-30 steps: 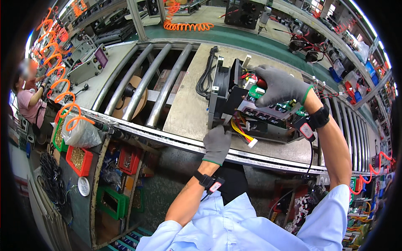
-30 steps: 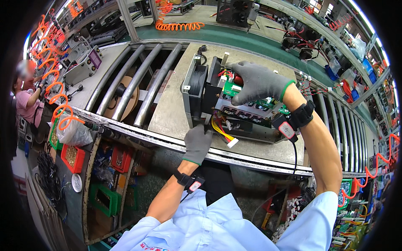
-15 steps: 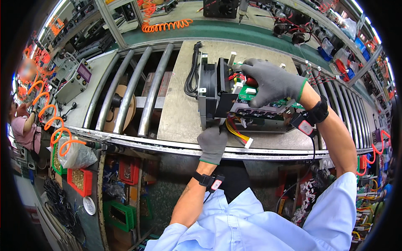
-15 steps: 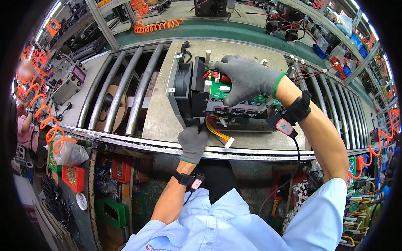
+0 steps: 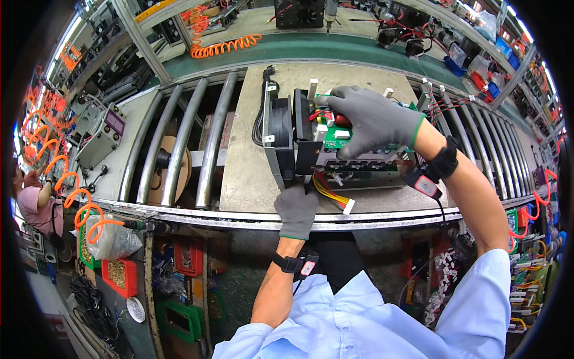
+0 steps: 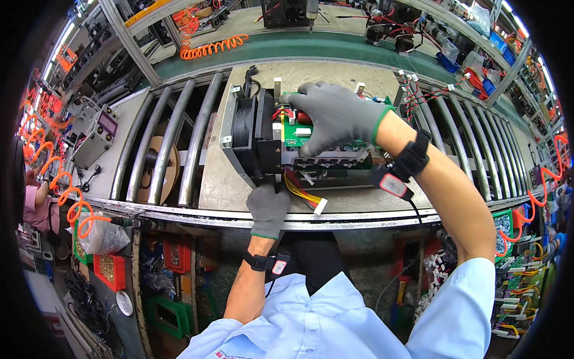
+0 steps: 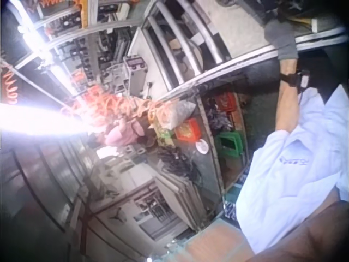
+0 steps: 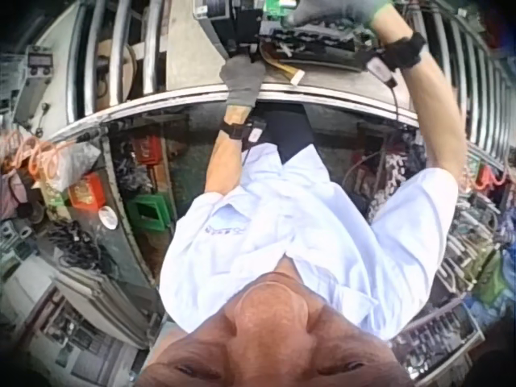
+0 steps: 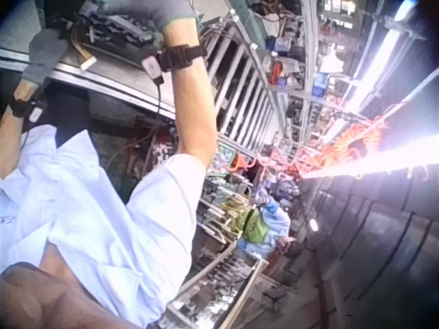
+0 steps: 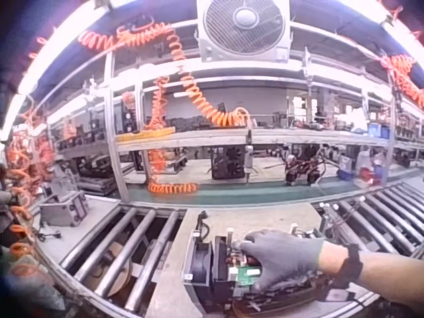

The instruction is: The recorder is assembling an electronic device on a conveyor-based production line, involving installing a fan, wiring components, and using a power screwdriver.

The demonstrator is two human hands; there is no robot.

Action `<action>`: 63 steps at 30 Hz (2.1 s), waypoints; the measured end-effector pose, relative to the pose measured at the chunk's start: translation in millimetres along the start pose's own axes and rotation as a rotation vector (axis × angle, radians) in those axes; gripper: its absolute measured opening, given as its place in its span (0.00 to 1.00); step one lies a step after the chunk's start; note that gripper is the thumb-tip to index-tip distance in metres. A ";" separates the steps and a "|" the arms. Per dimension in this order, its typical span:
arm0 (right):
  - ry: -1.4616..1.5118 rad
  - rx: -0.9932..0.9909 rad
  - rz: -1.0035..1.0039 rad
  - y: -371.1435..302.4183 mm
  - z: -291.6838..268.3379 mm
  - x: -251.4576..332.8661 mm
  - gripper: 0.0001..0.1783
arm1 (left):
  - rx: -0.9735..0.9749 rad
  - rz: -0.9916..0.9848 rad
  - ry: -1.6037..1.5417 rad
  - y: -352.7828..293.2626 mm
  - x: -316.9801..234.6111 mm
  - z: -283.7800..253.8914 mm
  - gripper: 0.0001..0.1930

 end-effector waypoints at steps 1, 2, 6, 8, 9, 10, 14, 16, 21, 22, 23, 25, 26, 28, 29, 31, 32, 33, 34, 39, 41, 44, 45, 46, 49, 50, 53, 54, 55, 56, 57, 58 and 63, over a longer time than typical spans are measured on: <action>0.010 0.013 0.001 5.7 1.2 0.8 0.52 | -0.008 -0.019 -0.018 2.2 2.2 -3.7 0.10; 0.014 0.034 0.009 10.3 2.1 1.6 0.52 | -0.033 -0.030 -0.025 5.3 4.4 -7.7 0.11; 0.007 0.041 -0.048 17.8 4.8 12.4 0.52 | 0.031 -0.046 0.021 11.6 16.7 -19.8 0.11; 0.003 0.030 -0.076 18.0 6.1 19.5 0.52 | 0.062 -0.050 0.056 13.3 22.9 -23.3 0.12; -0.011 0.024 -0.050 18.3 7.4 22.4 0.52 | 0.049 -0.074 0.016 14.7 25.4 -23.8 0.12; -0.010 0.021 -0.040 20.6 7.5 24.6 0.53 | 0.058 -0.072 0.012 15.5 27.1 -23.6 0.12; 0.069 0.169 0.025 47.2 3.5 21.0 0.54 | 0.064 -0.126 0.004 13.0 33.2 -21.2 0.14; 0.027 0.188 0.035 44.9 3.6 23.0 0.55 | 0.080 -0.139 -0.029 12.2 37.1 -21.1 0.14; -0.017 0.034 -0.068 29.8 8.6 32.0 0.55 | 0.096 -0.069 0.011 16.3 32.1 -31.9 0.11; -0.009 0.052 -0.054 29.3 9.8 31.3 0.55 | 0.151 -0.042 0.061 17.4 28.8 -38.7 0.11; -0.004 0.068 -0.037 30.2 10.5 29.9 0.55 | 0.255 -0.035 0.134 19.4 25.2 -45.2 0.11; 0.002 0.077 -0.021 34.5 9.8 27.2 0.55 | 0.080 -0.012 -0.045 15.6 11.4 -76.7 0.12; 0.010 0.074 -0.021 35.8 9.6 27.5 0.55 | 0.025 -0.016 -0.122 12.3 3.6 -92.3 0.14; 0.004 0.076 -0.023 37.8 8.8 28.7 0.55 | -0.114 0.062 -0.413 15.4 -13.1 -117.3 0.20; -0.008 0.082 -0.025 38.1 8.2 29.4 0.55 | -0.169 0.061 -0.554 18.0 -18.4 -126.6 0.23; -0.017 0.084 -0.022 38.3 7.8 31.6 0.55 | -0.082 0.078 -0.639 30.4 -27.6 -130.8 0.31; -0.003 0.090 -0.020 38.4 7.6 32.2 0.54 | -0.032 0.076 -0.678 36.0 -30.8 -130.6 0.35; 0.010 0.093 -0.013 37.7 7.6 32.6 0.54 | 0.013 0.056 -0.691 40.0 -33.6 -129.3 0.35; 0.029 0.076 -0.013 37.3 6.9 32.6 0.54 | 0.000 0.056 -0.734 42.1 -36.6 -129.2 0.35; 0.023 0.051 -0.027 37.1 9.4 30.9 0.53 | -0.009 -0.098 -0.934 37.0 -39.1 -121.9 0.28; 0.050 0.044 -0.024 35.9 10.4 31.0 0.53 | 0.010 -0.217 -1.069 31.3 -33.3 -113.1 0.20; 0.010 0.028 -0.034 33.7 12.9 32.5 0.53 | 0.064 -0.255 -0.797 26.5 -8.1 -96.1 0.21; -0.017 0.012 -0.046 32.1 17.2 36.2 0.54 | -0.028 -0.183 -0.646 20.0 -2.7 -91.5 0.17; -0.026 -0.010 -0.037 30.6 17.5 36.1 0.54 | 0.031 -0.196 -0.611 13.6 6.2 -83.6 0.15; -0.028 0.004 0.000 30.0 20.7 34.0 0.54 | 0.155 -0.167 -0.455 -15.2 28.5 -70.4 0.10; -0.048 0.001 -0.009 30.9 20.9 33.7 0.54 | 0.166 -0.104 -0.370 -29.2 29.2 -70.8 0.09; -0.062 -0.031 -0.031 30.5 20.0 34.3 0.54 | 0.170 -0.039 -0.318 -43.4 32.9 -70.4 0.09; -0.059 -0.010 -0.022 30.8 20.9 34.4 0.54 | 0.179 -0.061 -0.337 -45.7 33.1 -71.1 0.09; -0.060 0.013 -0.015 32.1 20.7 34.8 0.54 | 0.101 -0.016 -0.340 -41.3 32.8 -72.6 0.10; -0.064 0.034 -0.008 32.9 19.9 35.6 0.54 | 0.047 0.015 -0.292 -34.9 32.8 -72.4 0.11; -0.109 0.016 0.001 31.1 19.2 39.4 0.56 | -0.022 0.052 -0.257 -27.3 32.5 -71.8 0.12; -0.198 -0.025 -0.001 28.2 18.1 45.5 0.56 | -0.090 0.087 -0.226 -20.2 32.2 -71.3 0.13; -0.365 -0.496 -0.049 -35.3 31.5 111.5 0.36 | 0.011 0.164 0.015 10.7 36.1 -53.7 0.13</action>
Point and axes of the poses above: each hand's wrist, its own y-axis towards the middle knuckle, its own z-axis out of the palm, x = y × z, the point moved 3 cm from there along y, towards the middle knuckle, and after that the axes turned 6 degrees about -x, right-handed, at the moved point
